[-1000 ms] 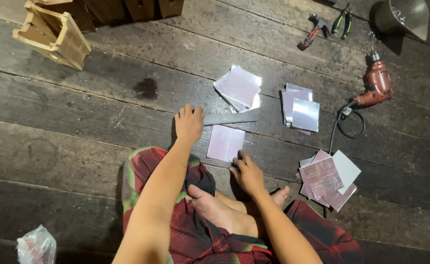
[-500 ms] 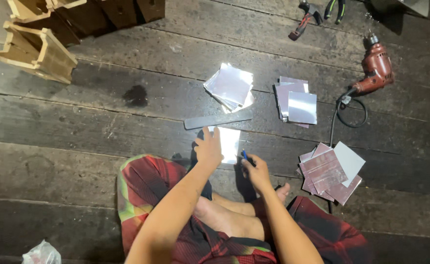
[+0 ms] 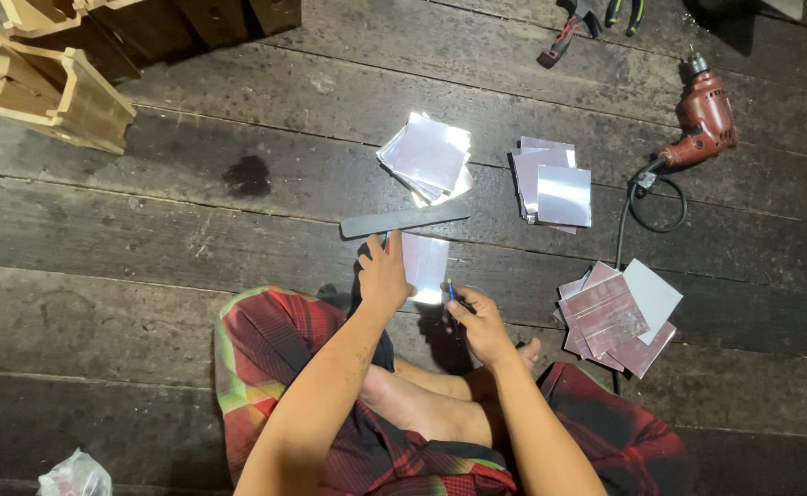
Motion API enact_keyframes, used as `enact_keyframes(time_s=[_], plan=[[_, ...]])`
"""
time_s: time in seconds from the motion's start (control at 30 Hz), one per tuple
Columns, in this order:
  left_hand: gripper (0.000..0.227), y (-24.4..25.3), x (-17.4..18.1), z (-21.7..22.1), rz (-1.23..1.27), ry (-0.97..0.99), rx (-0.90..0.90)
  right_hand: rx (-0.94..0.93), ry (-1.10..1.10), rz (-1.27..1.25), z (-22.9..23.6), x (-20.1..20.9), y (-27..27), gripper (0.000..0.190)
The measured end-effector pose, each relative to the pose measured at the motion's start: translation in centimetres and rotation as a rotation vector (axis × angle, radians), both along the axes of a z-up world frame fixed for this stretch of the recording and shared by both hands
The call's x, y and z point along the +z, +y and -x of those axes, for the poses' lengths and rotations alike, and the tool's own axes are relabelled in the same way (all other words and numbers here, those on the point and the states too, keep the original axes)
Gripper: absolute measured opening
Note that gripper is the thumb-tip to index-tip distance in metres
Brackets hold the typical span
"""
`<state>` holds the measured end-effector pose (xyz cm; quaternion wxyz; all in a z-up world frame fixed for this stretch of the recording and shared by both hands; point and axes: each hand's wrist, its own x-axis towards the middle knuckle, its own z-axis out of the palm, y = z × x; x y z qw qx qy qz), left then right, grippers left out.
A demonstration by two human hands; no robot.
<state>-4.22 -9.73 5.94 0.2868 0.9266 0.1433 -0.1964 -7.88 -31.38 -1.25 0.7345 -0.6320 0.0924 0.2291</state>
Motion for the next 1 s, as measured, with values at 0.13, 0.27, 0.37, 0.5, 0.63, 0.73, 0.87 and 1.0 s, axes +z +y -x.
enact_keyframes(time_s=[0.13, 0.27, 0.37, 0.5, 0.63, 0.73, 0.87, 1.0], plan=[[0.107, 0.3, 0.2, 0.1, -0.018, -0.022, -0.012, -0.006, 0.051, -0.118, 0.2, 2.5, 1.0, 0.022], [0.105, 0.5, 0.3, -0.1, 0.003, 0.023, -0.026, -0.006, 0.029, -0.313, 0.4, 1.9, 0.9, 0.022], [0.104, 0.6, 0.0, 0.0, -0.016, 0.020, -0.036, -0.012, 0.022, -0.335, 0.4, 2.5, 1.1, 0.021], [0.098, 0.5, 1.2, 0.1, -0.108, 0.030, -0.084, -0.084, 0.041, -0.319, 0.5, 1.8, 0.6, 0.018], [0.079, 0.1, 1.2, 0.5, -0.040, -0.031, -0.095, -0.190, 0.011, -0.177, 0.8, 4.1, 1.8, 0.018], [0.060, -1.2, -1.6, 0.7, 0.254, -0.098, -0.113, -0.225, -0.030, -0.015, 0.8, 6.0, 2.5, 0.013], [0.041, -2.5, -4.2, 0.8, 0.700, 0.022, 0.041, -0.143, -0.085, 0.224, 0.8, 1.7, 1.7, 0.018], [0.032, -3.0, -0.7, 2.3, 0.913, 0.111, 0.242, -0.136, -0.059, 0.213, 1.0, -2.9, 1.2, 0.024]])
